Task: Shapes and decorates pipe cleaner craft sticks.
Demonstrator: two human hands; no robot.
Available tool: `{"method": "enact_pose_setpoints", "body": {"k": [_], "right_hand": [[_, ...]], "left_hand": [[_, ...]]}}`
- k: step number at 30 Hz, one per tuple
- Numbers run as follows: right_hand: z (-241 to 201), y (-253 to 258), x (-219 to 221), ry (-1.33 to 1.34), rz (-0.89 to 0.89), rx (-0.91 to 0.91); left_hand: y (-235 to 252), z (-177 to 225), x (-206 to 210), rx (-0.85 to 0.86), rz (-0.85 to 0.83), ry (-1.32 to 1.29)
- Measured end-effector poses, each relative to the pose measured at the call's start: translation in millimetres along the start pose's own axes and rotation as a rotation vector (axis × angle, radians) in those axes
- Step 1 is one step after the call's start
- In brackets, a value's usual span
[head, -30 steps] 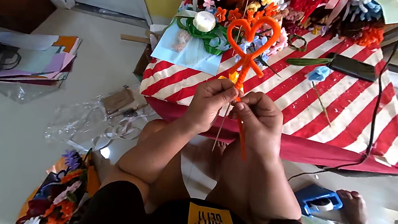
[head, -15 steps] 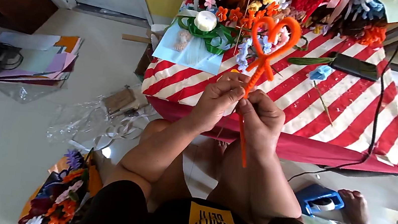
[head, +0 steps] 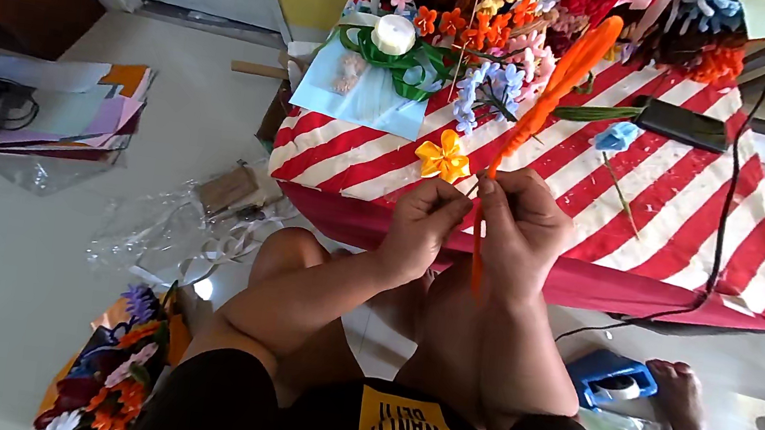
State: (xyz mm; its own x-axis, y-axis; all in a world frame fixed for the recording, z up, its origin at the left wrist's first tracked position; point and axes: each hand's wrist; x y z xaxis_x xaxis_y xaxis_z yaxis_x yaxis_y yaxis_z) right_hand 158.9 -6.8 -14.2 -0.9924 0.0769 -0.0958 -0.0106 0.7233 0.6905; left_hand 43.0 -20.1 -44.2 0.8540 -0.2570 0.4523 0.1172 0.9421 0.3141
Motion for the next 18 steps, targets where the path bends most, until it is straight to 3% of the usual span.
{"method": "enact_pose_setpoints", "body": {"k": [18], "right_hand": [[0.1,5.5,-10.1,-0.366,0.182,-0.285]], "left_hand": [[-3.1,-3.2,11.6,-0.021,-0.051,-0.1]]}}
Point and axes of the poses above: each hand's wrist, its own y-axis towards the middle knuckle, its own x-axis out of the palm, z = x × y, and after that the axes turned 4 degrees about -z, right-handed
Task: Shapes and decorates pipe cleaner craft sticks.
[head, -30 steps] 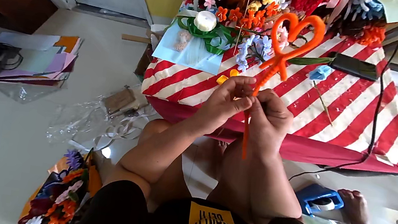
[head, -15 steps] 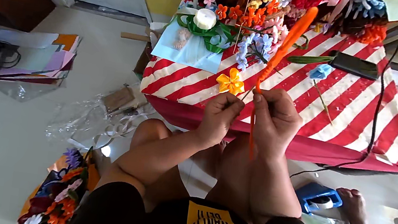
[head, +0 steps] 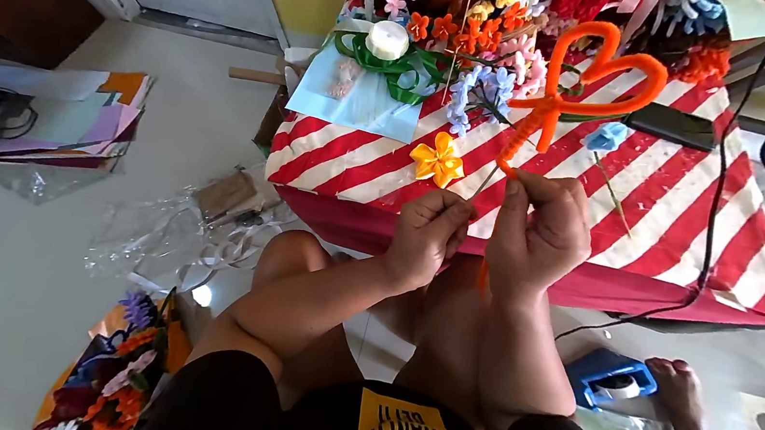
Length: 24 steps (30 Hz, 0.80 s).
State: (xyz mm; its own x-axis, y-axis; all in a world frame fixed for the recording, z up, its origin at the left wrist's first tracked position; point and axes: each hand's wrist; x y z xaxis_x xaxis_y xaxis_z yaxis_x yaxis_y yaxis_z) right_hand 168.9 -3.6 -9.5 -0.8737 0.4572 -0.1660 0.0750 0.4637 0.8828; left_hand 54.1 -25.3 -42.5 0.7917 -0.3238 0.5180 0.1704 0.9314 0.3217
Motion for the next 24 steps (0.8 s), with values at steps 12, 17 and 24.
{"method": "enact_pose_setpoints", "body": {"k": [12,17,24], "right_hand": [[4.0,-0.1,-1.2,0.262,-0.142,0.174],[4.0,2.9,-5.0,0.335,-0.183,0.258],[0.8,0.8,0.0,0.496,-0.116,0.335]], "left_hand": [[6.1,-6.5,-9.0,0.146,-0.07,0.166],[8.4,-6.8,-11.7,0.2,-0.089,0.296],[5.5,-13.9,-7.6,0.21,-0.123,0.298]]}}
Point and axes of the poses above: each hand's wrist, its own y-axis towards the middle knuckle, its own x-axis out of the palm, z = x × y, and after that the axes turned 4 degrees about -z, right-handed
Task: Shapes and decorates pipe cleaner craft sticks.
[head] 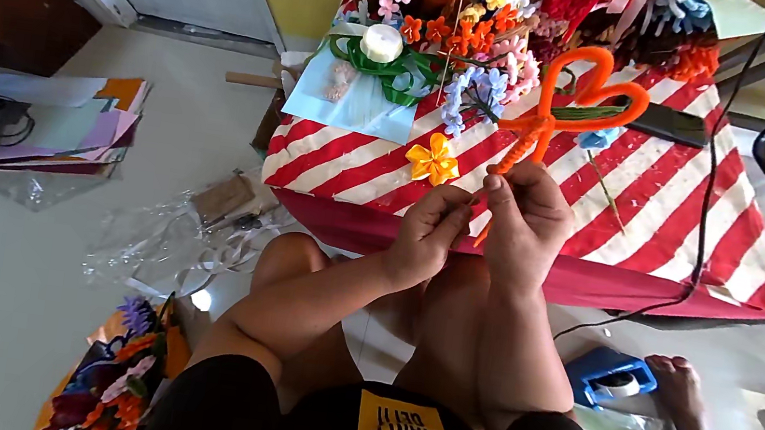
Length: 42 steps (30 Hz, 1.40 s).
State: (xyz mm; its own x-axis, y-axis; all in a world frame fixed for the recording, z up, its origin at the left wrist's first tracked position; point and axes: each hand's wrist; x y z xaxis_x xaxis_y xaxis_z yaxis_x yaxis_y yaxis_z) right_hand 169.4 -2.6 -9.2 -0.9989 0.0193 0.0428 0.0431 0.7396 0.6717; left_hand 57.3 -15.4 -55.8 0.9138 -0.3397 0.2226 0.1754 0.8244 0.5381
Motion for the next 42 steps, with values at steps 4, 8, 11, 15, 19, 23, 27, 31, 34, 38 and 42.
{"method": "enact_pose_setpoints", "body": {"k": [4,8,11,15,19,23,27,31,34,38,42], "right_hand": [[3.9,-1.5,4.9,-0.012,0.044,-0.051],[5.8,-2.6,6.2,-0.126,0.061,-0.149],[6.0,-2.8,5.6,-0.177,0.077,-0.191],[7.3,-2.1,4.6,-0.181,0.086,-0.201],[8.1,-2.2,3.9,-0.161,0.088,-0.207],[9.4,-2.2,4.2,-0.166,0.09,-0.211],[8.9,-1.9,3.7,-0.181,0.086,-0.203],[9.0,-3.7,8.2,-0.147,0.044,-0.204],[11.2,-8.5,20.1,-0.116,-0.007,-0.19],[13.9,-14.5,29.9,-0.096,-0.099,-0.172],[13.5,-17.2,36.9,-0.079,-0.171,-0.158]], "left_hand": [[-1.3,-1.5,3.3,0.005,0.011,-0.018],[-0.3,-1.7,4.5,0.028,0.025,-0.006],[-1.1,-2.3,5.8,0.037,0.033,-0.012],[-1.5,-3.6,6.8,0.025,0.031,-0.027],[-2.0,-3.1,6.4,0.007,0.009,-0.052],[-3.2,-3.6,7.4,0.005,0.005,-0.051],[3.6,3.0,0.5,0.044,-0.058,0.066],[16.5,15.8,-17.9,0.08,-0.065,0.065],[27.7,32.9,-34.0,0.063,-0.009,-0.027],[35.2,54.7,-47.9,0.093,0.014,-0.064],[35.8,64.0,-51.1,0.119,0.028,-0.054]]}}
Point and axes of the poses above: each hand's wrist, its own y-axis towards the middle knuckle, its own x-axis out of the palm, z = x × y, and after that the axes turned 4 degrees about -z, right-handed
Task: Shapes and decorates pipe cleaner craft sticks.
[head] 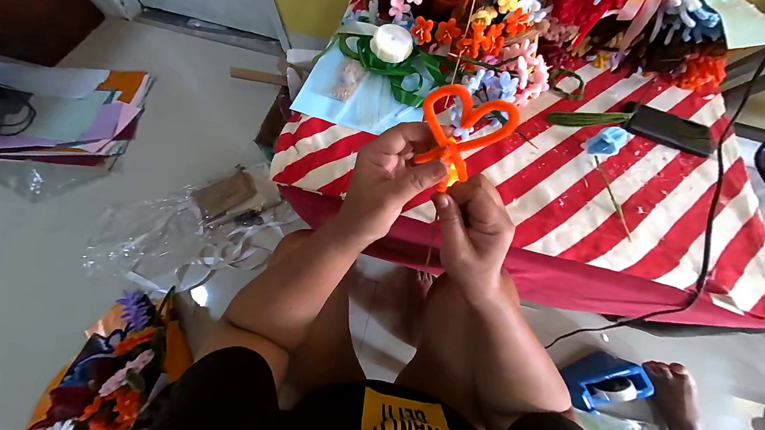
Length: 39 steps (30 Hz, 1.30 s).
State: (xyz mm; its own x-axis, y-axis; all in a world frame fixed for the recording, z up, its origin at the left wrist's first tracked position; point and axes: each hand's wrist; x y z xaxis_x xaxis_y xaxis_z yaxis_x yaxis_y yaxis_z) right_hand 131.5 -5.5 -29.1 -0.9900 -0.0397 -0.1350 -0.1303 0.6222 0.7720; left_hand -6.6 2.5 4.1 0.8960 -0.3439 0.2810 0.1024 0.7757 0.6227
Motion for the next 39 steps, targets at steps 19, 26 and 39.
{"method": "enact_pose_setpoints", "body": {"k": [19,26,39], "right_hand": [[-1.6,-6.3,11.7,0.008,0.019,0.025],[1.1,-2.0,-1.8,0.038,0.095,0.061],[5.5,5.3,-16.5,0.108,0.219,0.135]], "left_hand": [[-4.0,-0.2,2.2,-0.023,0.151,-0.059],[-5.3,-9.0,0.0,-0.096,-0.091,0.006],[-31.1,-35.7,33.6,-0.283,0.029,0.083]]}}
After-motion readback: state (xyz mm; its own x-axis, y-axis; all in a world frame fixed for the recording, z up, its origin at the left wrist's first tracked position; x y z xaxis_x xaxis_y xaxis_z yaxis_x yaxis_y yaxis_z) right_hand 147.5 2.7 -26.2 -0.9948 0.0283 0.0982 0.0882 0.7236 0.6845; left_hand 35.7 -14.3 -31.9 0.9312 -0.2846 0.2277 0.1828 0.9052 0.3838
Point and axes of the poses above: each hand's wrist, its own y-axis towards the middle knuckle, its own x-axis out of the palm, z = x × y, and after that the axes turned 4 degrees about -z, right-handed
